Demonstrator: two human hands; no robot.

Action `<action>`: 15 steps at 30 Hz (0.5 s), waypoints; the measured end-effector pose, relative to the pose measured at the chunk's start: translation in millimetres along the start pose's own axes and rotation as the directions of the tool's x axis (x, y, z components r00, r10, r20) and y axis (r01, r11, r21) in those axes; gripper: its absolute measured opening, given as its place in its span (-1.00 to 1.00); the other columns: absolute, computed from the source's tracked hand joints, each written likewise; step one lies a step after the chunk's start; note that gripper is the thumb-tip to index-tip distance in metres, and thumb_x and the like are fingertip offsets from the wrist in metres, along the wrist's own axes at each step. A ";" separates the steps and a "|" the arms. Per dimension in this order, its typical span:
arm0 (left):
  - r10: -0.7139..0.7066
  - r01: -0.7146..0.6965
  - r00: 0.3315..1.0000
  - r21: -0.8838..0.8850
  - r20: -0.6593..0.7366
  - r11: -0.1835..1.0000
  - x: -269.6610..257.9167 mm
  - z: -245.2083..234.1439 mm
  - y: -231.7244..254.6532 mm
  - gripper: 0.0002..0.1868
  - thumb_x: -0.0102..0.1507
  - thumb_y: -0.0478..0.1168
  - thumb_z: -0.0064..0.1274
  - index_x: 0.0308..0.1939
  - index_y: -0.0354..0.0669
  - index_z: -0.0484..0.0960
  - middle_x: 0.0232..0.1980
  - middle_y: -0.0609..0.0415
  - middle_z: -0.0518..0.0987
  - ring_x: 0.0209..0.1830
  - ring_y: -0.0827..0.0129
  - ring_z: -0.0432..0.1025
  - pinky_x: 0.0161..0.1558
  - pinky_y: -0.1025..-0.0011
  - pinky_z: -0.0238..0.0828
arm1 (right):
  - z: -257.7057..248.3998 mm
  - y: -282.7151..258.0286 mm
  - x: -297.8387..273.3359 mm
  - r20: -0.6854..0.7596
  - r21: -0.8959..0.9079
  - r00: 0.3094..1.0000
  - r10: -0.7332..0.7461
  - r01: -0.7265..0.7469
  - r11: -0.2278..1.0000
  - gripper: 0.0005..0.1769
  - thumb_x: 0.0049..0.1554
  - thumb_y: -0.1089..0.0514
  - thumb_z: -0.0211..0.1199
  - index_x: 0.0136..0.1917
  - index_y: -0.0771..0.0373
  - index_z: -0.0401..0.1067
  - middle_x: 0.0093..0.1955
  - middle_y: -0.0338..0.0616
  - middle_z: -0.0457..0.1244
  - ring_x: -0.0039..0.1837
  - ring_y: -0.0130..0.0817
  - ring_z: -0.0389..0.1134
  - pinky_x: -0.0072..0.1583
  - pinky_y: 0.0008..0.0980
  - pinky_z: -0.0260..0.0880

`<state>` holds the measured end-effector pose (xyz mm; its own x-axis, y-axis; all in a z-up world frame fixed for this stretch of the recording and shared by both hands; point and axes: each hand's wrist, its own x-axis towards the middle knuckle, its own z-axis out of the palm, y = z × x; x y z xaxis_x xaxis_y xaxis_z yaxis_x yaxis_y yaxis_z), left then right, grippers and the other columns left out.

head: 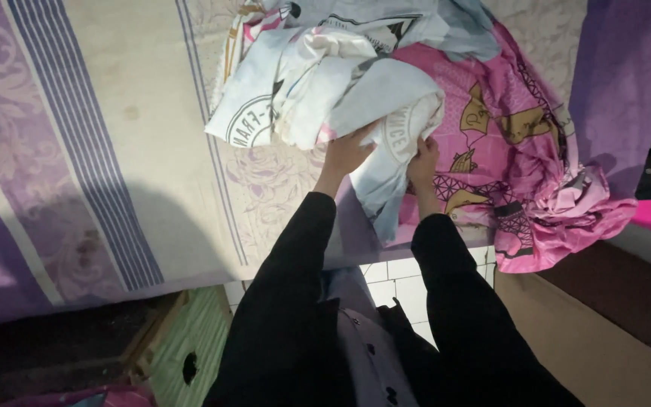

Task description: The person removes a folded blanket and a pillow from a bed, then strips the fitted sheet off the mattress. The person folds the removed sheet and places it on the floor beside the bed.

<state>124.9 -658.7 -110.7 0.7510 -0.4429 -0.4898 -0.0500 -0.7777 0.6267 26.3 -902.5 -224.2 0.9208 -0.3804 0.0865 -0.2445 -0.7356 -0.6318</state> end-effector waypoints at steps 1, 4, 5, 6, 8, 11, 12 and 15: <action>-0.001 0.001 1.000 0.000 0.000 1.000 0.7 2.3 -6.0 -0.37 0.36 0.35 -0.24 0.50 0.98 -0.04 0.51 0.47 0.35 0.31 0.14 0.47 0.33 -0.09 0.29 | 2.4 15.8 0.3 0.000 0.001 1.000 0.000 0.000 1.000 -0.64 0.17 0.20 0.33 0.24 0.19 0.56 0.15 0.29 0.25 0.15 0.30 0.37 0.21 0.04 0.38; 0.104 -0.122 0.988 -0.167 -0.112 0.978 1.3 11.9 -28.2 -0.40 0.36 0.21 -0.06 0.48 0.89 0.19 0.43 0.51 0.44 0.27 0.26 0.50 0.29 0.16 0.41 | -11.6 4.5 8.3 -0.092 0.159 0.996 0.014 0.001 0.987 -0.68 0.17 0.26 0.33 0.22 0.27 0.56 0.29 0.28 0.11 0.31 0.26 0.25 0.34 -0.01 0.31; 0.165 -0.241 0.965 -0.433 -0.205 0.868 1.5 18.1 -37.8 -0.45 0.31 -0.02 0.08 0.40 0.47 0.40 0.38 0.30 0.50 0.29 0.22 0.47 0.26 0.23 0.46 | -31.7 -36.8 16.1 -0.205 0.074 0.978 0.029 -0.014 0.997 -0.55 0.07 0.28 0.25 0.25 0.18 0.50 0.30 0.16 0.12 0.35 0.16 0.20 0.38 -0.01 0.20; 0.193 -0.356 0.931 -0.648 -0.311 0.673 1.4 24.4 -47.8 -0.50 0.26 -0.24 0.21 0.31 0.06 0.60 0.33 0.08 0.56 0.32 0.18 0.45 0.22 0.30 0.51 | -51.4 -78.3 23.4 -0.316 -0.010 0.948 0.032 -0.038 0.999 -0.42 -0.04 0.30 0.16 0.28 0.08 0.43 0.30 0.03 0.13 0.39 0.06 0.15 0.42 0.00 0.10; 0.032 -0.243 0.965 -0.833 -0.262 0.497 -9.1 29.6 -70.7 -0.57 0.29 -0.20 0.13 0.26 -0.03 0.57 0.24 0.08 0.58 0.18 0.33 0.47 0.17 0.39 0.51 | -27.1 -93.3 26.6 -0.343 0.086 0.931 -0.125 0.164 0.983 -0.47 -0.05 0.27 0.28 0.23 0.20 0.35 0.22 0.12 0.15 0.31 0.10 0.19 0.35 0.05 0.17; -0.345 -0.088 0.932 -0.992 -0.113 0.088 -32.7 36.1 -121.6 -0.70 0.34 -0.10 -0.02 0.10 -0.09 0.57 0.06 0.06 0.62 0.01 0.34 0.53 0.08 0.31 0.52 | 14.3 -156.7 21.5 -0.316 0.091 0.843 -0.436 0.484 0.870 -0.52 -0.01 0.13 0.39 0.15 0.32 0.38 0.14 0.16 0.23 0.26 0.17 0.27 0.36 0.16 0.20; -0.545 -0.088 0.838 -0.991 -0.019 -0.101 -41.5 38.3 -140.8 -0.73 0.36 -0.04 -0.07 -0.01 -0.05 0.61 -0.04 0.04 0.64 -0.02 0.20 0.56 0.06 0.15 0.53 | 28.4 -184.3 18.3 -0.237 0.014 0.774 -0.587 0.607 0.795 -0.54 0.04 0.01 0.38 0.12 0.33 0.49 0.13 0.12 0.31 0.30 0.19 0.30 0.44 0.23 0.16; -0.791 -0.404 0.610 -0.876 -0.041 -0.265 -45.1 44.5 -200.1 -0.72 0.39 0.03 -0.05 0.02 -0.03 0.46 0.11 0.03 0.48 0.12 0.01 0.48 0.19 -0.06 0.53 | 58.9 -247.5 15.5 0.025 -0.097 0.731 -0.682 0.681 0.726 -0.28 -0.06 -0.08 0.47 0.32 0.02 0.28 0.33 0.02 0.18 0.42 0.19 0.19 0.45 0.37 0.08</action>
<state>71.6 -502.9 -241.0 0.5250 0.3636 -0.7695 0.2867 0.7758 0.5622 119.0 -693.3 -111.9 0.8473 0.2381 0.4747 0.4201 -0.8473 -0.3250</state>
